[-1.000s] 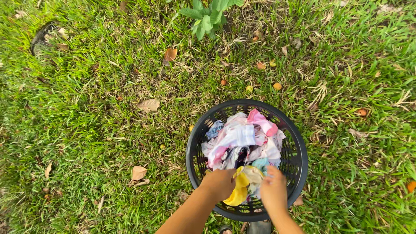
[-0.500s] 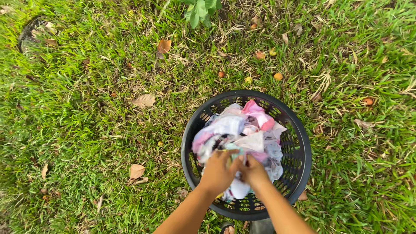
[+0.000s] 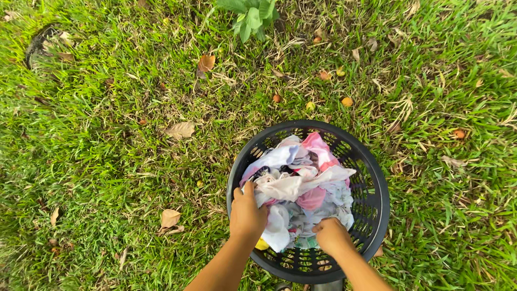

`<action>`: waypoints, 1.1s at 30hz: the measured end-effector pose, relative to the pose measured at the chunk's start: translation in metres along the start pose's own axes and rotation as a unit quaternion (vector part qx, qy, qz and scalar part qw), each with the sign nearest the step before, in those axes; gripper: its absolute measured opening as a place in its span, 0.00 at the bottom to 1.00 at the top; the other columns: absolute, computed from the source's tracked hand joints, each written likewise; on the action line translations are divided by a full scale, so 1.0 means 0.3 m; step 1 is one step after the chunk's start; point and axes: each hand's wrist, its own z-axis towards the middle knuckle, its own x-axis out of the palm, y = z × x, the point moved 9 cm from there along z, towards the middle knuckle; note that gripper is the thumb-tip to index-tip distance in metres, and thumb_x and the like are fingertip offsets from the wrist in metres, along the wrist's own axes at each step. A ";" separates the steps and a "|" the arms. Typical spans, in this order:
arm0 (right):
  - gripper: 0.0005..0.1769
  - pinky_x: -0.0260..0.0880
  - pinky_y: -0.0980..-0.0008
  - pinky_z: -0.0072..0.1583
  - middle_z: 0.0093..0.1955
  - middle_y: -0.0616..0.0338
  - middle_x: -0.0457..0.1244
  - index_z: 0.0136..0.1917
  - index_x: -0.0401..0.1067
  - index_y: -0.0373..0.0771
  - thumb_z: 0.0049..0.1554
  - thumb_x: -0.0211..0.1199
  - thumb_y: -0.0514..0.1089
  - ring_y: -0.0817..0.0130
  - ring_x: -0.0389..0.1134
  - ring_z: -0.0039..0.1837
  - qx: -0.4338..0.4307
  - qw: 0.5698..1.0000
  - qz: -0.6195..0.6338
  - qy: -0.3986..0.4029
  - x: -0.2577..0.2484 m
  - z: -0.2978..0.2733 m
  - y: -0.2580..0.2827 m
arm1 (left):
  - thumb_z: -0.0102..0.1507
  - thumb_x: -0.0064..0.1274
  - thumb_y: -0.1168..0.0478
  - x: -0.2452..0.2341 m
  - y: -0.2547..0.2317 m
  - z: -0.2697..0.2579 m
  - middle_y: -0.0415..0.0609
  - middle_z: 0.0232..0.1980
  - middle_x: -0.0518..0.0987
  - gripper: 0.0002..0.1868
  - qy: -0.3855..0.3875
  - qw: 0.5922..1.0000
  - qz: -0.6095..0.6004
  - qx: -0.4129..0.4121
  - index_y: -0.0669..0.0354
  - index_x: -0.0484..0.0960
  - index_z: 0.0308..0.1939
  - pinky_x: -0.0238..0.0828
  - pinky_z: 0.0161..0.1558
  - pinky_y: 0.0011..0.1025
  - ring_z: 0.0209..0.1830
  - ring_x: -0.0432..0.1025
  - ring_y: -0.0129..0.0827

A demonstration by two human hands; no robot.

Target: The person takes various items of clothing from a basket, spreads them out with both hands, and hangs them on a clothesline in an outdoor yard.

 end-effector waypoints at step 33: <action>0.13 0.69 0.70 0.63 0.56 0.63 0.73 0.50 0.86 0.40 0.51 0.70 0.42 0.74 0.72 0.58 -0.280 0.956 0.079 -0.014 -0.760 -0.432 0.479 | 0.59 0.59 0.58 -0.087 -0.219 -0.254 0.57 0.47 0.83 0.24 0.068 0.973 -0.198 0.094 0.59 0.73 0.58 0.74 0.55 0.41 0.54 0.79 0.50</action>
